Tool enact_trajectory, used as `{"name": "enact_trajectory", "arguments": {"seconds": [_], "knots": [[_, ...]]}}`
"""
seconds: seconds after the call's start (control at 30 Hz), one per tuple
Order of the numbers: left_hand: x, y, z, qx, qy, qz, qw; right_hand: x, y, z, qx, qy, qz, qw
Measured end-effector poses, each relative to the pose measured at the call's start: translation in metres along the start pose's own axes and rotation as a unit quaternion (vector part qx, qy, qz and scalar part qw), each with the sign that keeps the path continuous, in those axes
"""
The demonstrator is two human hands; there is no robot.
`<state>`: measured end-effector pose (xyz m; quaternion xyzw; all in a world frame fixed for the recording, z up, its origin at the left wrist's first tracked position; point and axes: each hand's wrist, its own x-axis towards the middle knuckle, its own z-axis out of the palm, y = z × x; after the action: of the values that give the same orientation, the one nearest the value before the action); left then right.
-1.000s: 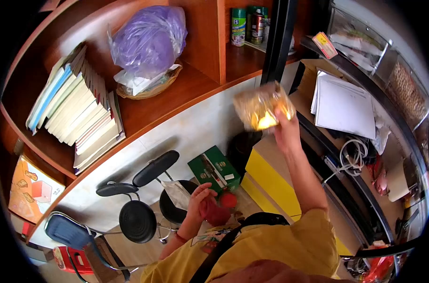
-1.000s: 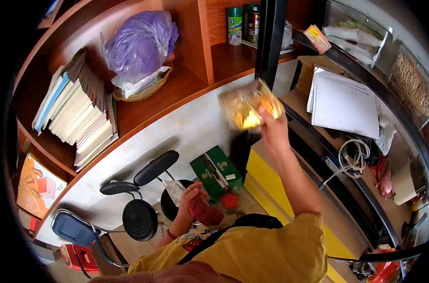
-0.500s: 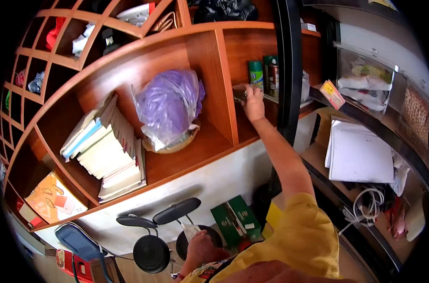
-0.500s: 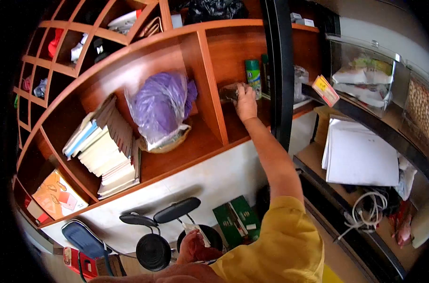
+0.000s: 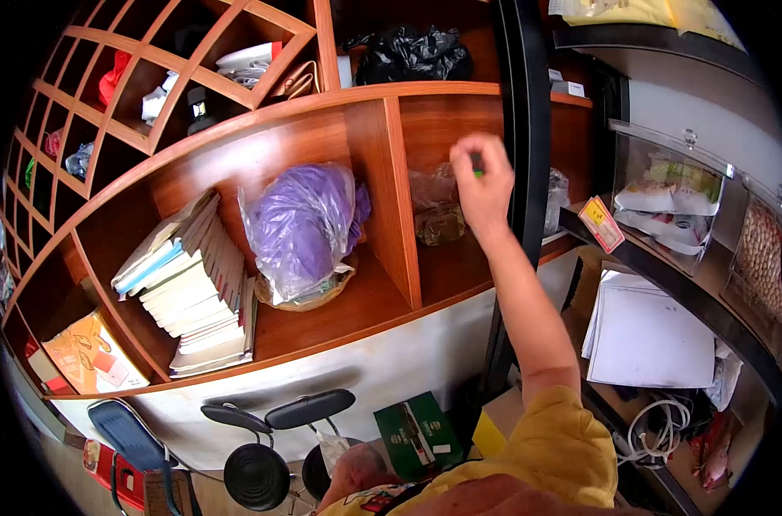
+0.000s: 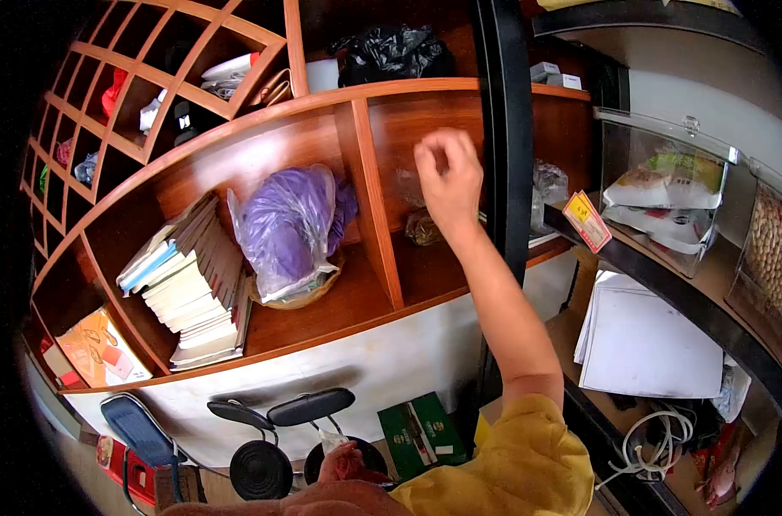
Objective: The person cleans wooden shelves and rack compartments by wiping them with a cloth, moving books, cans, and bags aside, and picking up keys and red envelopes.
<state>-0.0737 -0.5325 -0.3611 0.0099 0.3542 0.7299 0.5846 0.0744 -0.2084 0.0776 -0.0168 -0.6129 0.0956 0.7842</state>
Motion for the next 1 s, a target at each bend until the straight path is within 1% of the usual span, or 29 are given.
{"name": "enact_trajectory", "arguments": {"seconds": [0.03, 0.07, 0.1, 0.13, 0.17, 0.2, 0.23, 0.27, 0.3, 0.33, 0.37, 0.4, 0.43, 0.47, 0.5, 0.53, 0.57, 0.6, 0.63, 0.67, 0.73, 0.8, 0.87, 0.93, 0.97, 1.0], "knots": [[-0.009, 0.004, 0.018, 0.0, 0.0, 0.003, 1.0, 0.021, -0.013, 0.005, 0.007, 0.029, -0.058, 0.998], [-0.019, 0.008, 0.038, 0.016, 0.006, 0.014, 1.0, 0.046, -0.021, 0.012, -0.028, 0.043, -0.137, 0.989], [-0.025, 0.01, 0.052, 0.031, 0.012, 0.023, 0.999, 0.072, -0.022, 0.022, -0.027, 0.039, -0.19, 0.981], [-0.009, 0.003, 0.028, 0.028, 0.01, 0.027, 0.999, 0.096, -0.023, 0.03, -0.095, 0.029, -0.228, 0.969], [0.021, -0.008, -0.016, 0.226, -0.017, 0.184, 0.956, 0.117, -0.019, 0.041, -0.164, 0.012, -0.221, 0.961], [0.026, -0.008, -0.024, 0.323, -0.034, 0.256, 0.911, 0.136, -0.017, 0.052, -0.218, -0.018, -0.181, 0.959], [0.031, -0.008, -0.031, 0.408, -0.037, 0.331, 0.85, 0.155, -0.006, 0.063, -0.273, -0.076, -0.125, 0.951], [0.016, 0.002, -0.011, 0.546, -0.049, 0.331, 0.768, 0.167, -0.005, 0.073, -0.301, -0.132, -0.051, 0.943], [0.004, 0.005, -0.003, 0.611, -0.052, 0.326, 0.72, 0.177, -0.004, 0.081, -0.327, -0.186, 0.024, 0.926], [-0.008, 0.008, 0.004, 0.67, -0.056, 0.323, 0.666, 0.189, 0.011, 0.092, -0.329, -0.223, 0.069, 0.915], [-0.018, 0.008, 0.005, 0.568, -0.057, 0.328, 0.753, 0.199, 0.032, 0.102, -0.331, -0.258, 0.115, 0.9], [-0.013, 0.003, -0.015, 0.513, -0.055, 0.328, 0.792, 0.206, 0.044, 0.107, -0.334, -0.304, 0.135, 0.882], [-0.009, -0.001, -0.034, 0.454, -0.054, 0.329, 0.826, 0.213, 0.075, 0.12, -0.306, -0.327, 0.102, 0.888], [0.008, -0.008, -0.069, 0.398, 0.018, 0.302, 0.866, 0.212, 0.062, 0.117, -0.33, -0.347, 0.093, 0.873], [0.022, -0.018, -0.105, 0.367, 0.054, 0.285, 0.884, 0.209, 0.049, 0.112, -0.355, -0.367, 0.084, 0.856], [0.023, -0.02, -0.114, 0.332, 0.09, 0.27, 0.899, 0.204, 0.038, 0.109, -0.354, -0.37, 0.081, 0.855], [-0.006, -0.011, -0.083, 0.229, 0.085, 0.203, 0.948, 0.198, 0.03, 0.106, -0.354, -0.312, 0.093, 0.877], [-0.023, -0.005, -0.064, 0.123, 0.078, 0.132, 0.98, 0.195, 0.025, 0.105, -0.353, -0.252, 0.105, 0.895], [-0.022, -0.007, -0.068, 0.122, 0.078, 0.131, 0.981, 0.197, 0.025, 0.105, -0.354, -0.254, 0.104, 0.894], [-0.02, -0.01, -0.073, 0.109, 0.051, 0.154, 0.981, 0.199, 0.025, 0.103, -0.365, -0.248, 0.098, 0.892], [-0.027, -0.01, -0.062, 0.093, 0.023, 0.177, 0.98, 0.201, 0.018, 0.094, -0.37, -0.248, 0.076, 0.892], [-0.05, 0.006, -0.012, -0.037, 0.057, 0.084, 0.994, 0.199, 0.007, 0.081, -0.361, -0.224, 0.063, 0.903], [-0.053, 0.009, -0.001, -0.041, 0.057, 0.072, 0.995, 0.199, 0.005, 0.072, -0.365, -0.214, 0.056, 0.904], [-0.051, 0.009, 0.006, -0.047, 0.054, 0.06, 0.996, 0.201, 0.001, 0.065, -0.361, -0.167, 0.052, 0.916], [-0.05, 0.009, 0.008, -0.032, 0.079, 0.065, 0.994, 0.202, 0.0, 0.062, -0.363, -0.166, 0.051, 0.915], [-0.05, 0.008, 0.009, -0.018, 0.106, 0.069, 0.992, 0.202, -0.004, 0.058, -0.36, -0.139, 0.051, 0.921]]}}
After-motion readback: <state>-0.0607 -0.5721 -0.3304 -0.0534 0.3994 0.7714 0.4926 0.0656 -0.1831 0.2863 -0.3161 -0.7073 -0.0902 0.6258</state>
